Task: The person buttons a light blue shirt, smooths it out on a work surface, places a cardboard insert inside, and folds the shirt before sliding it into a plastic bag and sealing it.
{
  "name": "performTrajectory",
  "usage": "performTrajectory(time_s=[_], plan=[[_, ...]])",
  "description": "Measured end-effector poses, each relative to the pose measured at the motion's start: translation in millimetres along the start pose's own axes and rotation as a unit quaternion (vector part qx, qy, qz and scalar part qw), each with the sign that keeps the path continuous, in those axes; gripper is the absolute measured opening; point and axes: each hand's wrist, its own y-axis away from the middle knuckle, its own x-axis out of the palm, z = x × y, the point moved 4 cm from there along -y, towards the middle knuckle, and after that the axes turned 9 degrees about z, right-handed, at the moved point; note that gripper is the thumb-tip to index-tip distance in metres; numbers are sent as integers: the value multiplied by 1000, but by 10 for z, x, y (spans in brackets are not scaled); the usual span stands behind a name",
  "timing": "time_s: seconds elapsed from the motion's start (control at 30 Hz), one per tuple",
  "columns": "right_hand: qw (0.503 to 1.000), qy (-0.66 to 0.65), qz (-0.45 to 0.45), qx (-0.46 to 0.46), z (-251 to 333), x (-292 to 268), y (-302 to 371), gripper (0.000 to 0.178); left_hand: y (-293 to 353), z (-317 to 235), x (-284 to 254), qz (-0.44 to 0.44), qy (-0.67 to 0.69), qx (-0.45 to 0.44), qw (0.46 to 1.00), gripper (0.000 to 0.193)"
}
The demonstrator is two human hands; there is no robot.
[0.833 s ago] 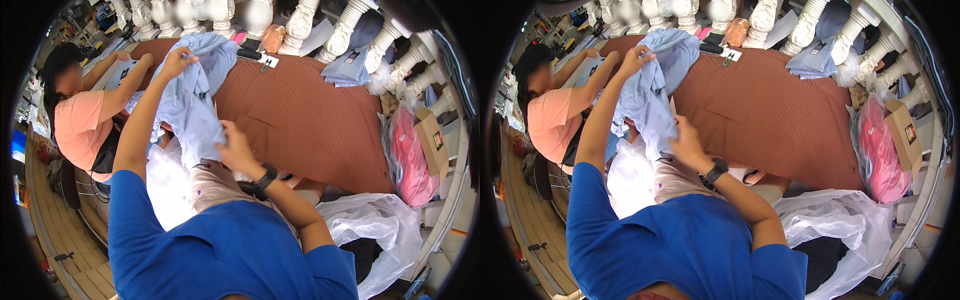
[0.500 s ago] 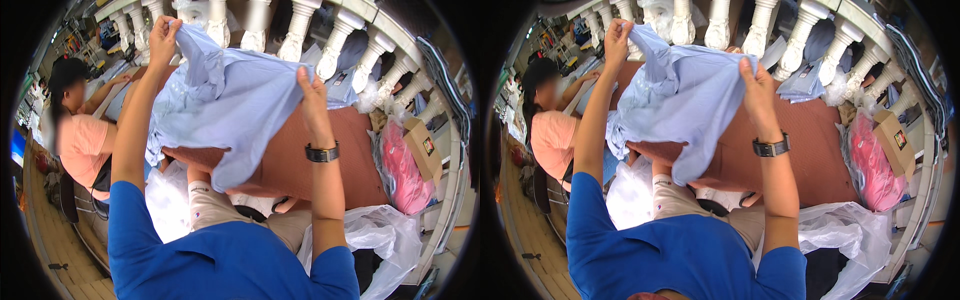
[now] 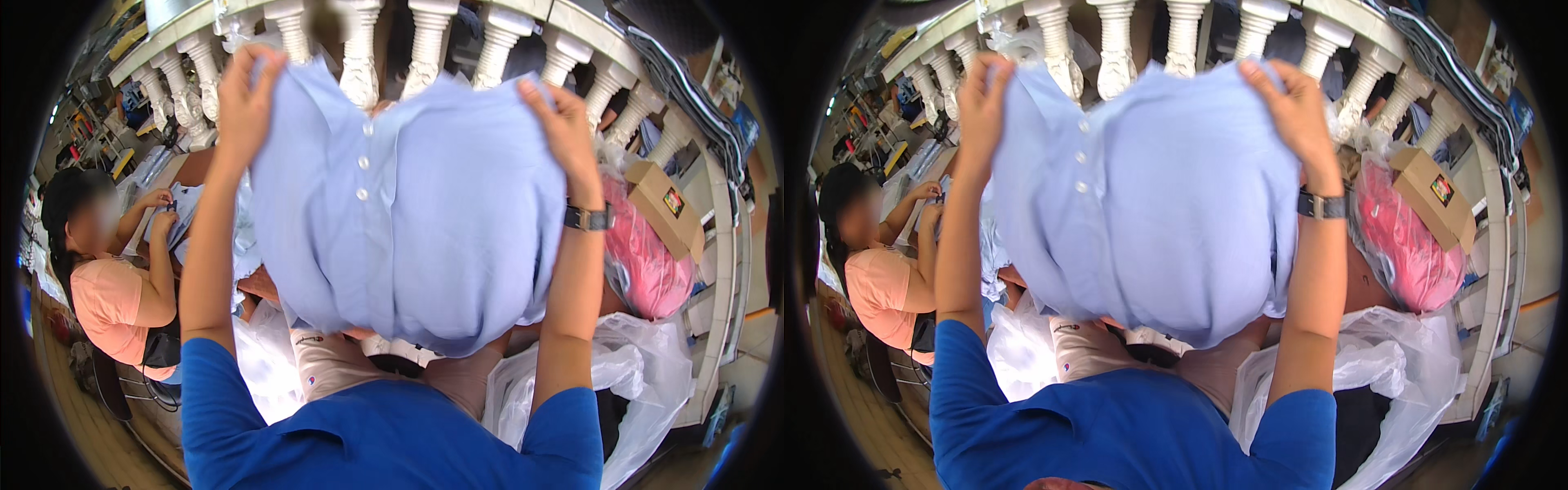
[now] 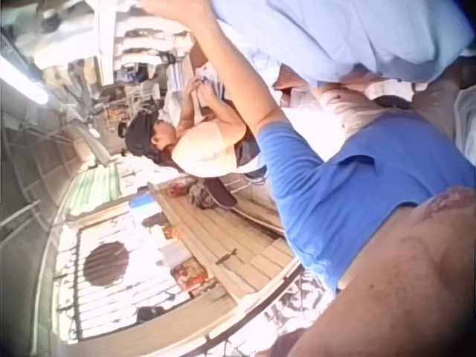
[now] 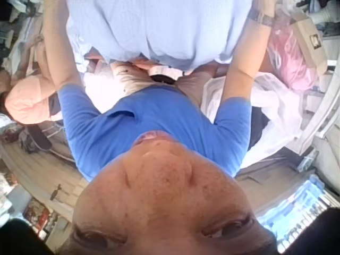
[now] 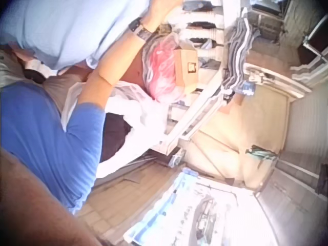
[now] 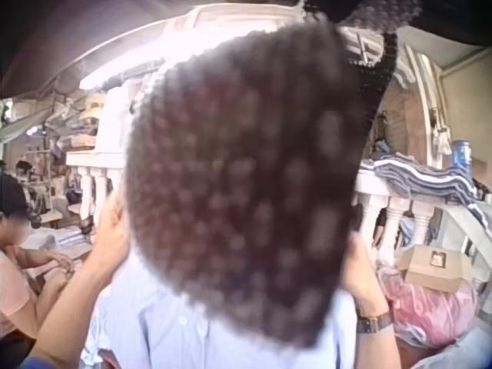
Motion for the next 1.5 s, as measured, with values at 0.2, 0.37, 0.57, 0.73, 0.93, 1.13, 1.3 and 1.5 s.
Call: performTrajectory(time_s=[0.2, 0.37, 0.57, 0.73, 0.93, 1.13, 1.3, 1.5], plan=[[972, 100, 165, 131, -2209, 873, 565, 38, 2010, 1297, 1217, 194, -20, -266, 944, 21], [938, 311, 46, 145, -2896, 1340, 1505, 29, 2744, 1157, 1726, 261, -158, -161, 938, 32], [979, -11, 72, 191, -2614, 1931, 1800, 24, 2806, 1091, 2413, 318, 102, -322, 886, 20], [988, 78, 60, 122, -2625, 2093, 1805, 25, 3352, 750, 2749, 320, 9, -218, 922, 21], [978, 162, 109, 76, -2926, 2194, 1681, 21, 3434, 388, 2681, 277, -64, -138, 949, 26], [982, 2, 74, 174, -3059, 2023, 1483, 9, 3279, 641, 2553, 161, 118, -352, 914, 25], [973, -36, 102, 203, -2951, 1964, 1212, 11, 3190, 948, 2627, 286, 29, -344, 894, 22], [982, 48, 99, 151, -2782, 2064, 706, 13, 3241, 1269, 2638, 214, 223, -487, 817, 19]])
